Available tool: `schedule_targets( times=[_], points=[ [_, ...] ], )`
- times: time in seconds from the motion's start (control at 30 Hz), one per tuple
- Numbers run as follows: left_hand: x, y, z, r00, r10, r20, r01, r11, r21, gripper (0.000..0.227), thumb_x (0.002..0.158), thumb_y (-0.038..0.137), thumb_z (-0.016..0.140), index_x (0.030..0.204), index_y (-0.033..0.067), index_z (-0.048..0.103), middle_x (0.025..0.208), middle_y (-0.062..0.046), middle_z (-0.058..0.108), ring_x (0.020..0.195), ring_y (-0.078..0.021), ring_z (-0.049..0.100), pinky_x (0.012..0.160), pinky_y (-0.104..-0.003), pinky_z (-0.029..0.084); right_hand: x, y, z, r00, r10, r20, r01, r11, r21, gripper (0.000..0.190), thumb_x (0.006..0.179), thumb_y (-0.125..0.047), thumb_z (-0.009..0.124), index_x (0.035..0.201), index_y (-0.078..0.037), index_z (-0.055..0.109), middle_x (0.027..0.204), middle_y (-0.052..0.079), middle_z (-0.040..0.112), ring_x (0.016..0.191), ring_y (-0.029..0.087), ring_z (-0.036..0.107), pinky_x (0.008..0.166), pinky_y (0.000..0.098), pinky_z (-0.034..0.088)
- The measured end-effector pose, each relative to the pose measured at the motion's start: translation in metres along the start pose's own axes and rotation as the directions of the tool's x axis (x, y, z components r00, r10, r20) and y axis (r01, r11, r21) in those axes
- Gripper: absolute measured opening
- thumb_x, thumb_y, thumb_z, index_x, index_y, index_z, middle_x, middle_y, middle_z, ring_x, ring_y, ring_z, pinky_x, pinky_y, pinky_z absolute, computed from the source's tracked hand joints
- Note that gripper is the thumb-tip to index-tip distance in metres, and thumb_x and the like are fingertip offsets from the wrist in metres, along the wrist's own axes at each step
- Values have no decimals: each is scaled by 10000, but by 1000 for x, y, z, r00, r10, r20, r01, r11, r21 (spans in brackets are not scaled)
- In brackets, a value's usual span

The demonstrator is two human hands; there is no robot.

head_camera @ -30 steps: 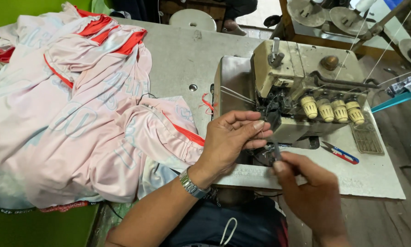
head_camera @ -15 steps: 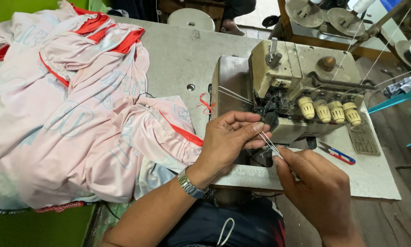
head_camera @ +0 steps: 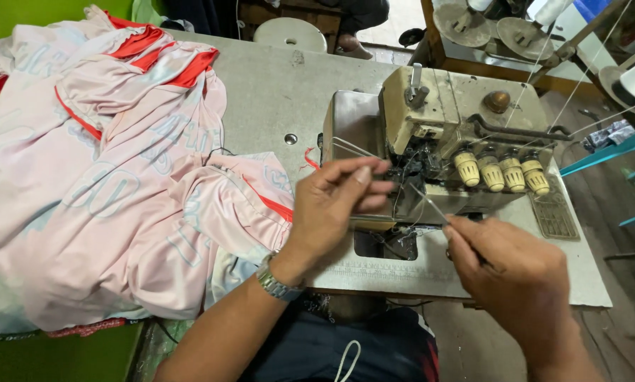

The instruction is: Threading an industrial overlock sewing machine and preparing a garment for sewing

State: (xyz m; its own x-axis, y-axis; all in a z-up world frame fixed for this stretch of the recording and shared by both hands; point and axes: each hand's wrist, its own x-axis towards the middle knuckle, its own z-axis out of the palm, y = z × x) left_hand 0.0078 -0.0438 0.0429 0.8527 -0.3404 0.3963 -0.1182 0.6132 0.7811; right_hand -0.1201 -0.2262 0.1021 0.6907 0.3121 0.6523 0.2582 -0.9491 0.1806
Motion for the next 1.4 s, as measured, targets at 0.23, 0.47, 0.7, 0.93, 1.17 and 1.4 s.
schedule_targets(
  times=[0.23,0.47,0.7,0.93,1.17,1.4],
  points=[
    [6,3,-15,941,316,117,-321,735,598,169,972,105,603,1097,73,712,1036,-84,754,943,-176,718,844,-286,605,25,19,-17,997,-66,43,73,979,-188,43,1022,-144,787,989,-130,811,752,-19,709,631,110,633,475,252,407],
    [7,3,-16,915,377,145,-376,664,646,128,936,47,609,976,44,731,899,-60,751,832,-169,700,751,-278,556,41,29,-11,981,11,193,74,901,-428,264,1134,-298,661,870,-284,663,737,-68,624,665,154,647,449,306,350],
    [7,4,-19,921,369,128,-361,679,639,114,944,55,617,968,45,728,861,-57,747,792,-152,699,699,-252,552,53,30,-6,958,73,279,70,879,-472,282,1130,-362,587,857,-308,634,726,-85,626,657,183,681,419,323,387],
    [7,4,-19,920,372,127,-364,684,632,127,954,66,604,968,49,730,846,-52,748,801,-151,702,677,-249,546,52,30,-2,970,35,242,78,894,-442,259,1128,-342,611,872,-305,638,685,-82,590,626,155,661,403,309,367],
    [8,4,-19,922,365,127,-361,692,625,128,943,57,602,959,50,729,847,-48,744,796,-153,695,708,-257,542,55,28,-2,946,115,303,42,884,-466,278,1115,-364,569,849,-291,599,710,-76,606,672,191,685,409,359,416],
    [8,3,-19,920,370,125,-361,681,637,117,943,56,608,951,57,726,841,-45,738,773,-142,687,679,-248,531,55,30,-1,960,63,272,68,893,-445,294,1116,-346,595,829,-283,606,658,-63,581,631,173,675,386,348,414]
  ],
)
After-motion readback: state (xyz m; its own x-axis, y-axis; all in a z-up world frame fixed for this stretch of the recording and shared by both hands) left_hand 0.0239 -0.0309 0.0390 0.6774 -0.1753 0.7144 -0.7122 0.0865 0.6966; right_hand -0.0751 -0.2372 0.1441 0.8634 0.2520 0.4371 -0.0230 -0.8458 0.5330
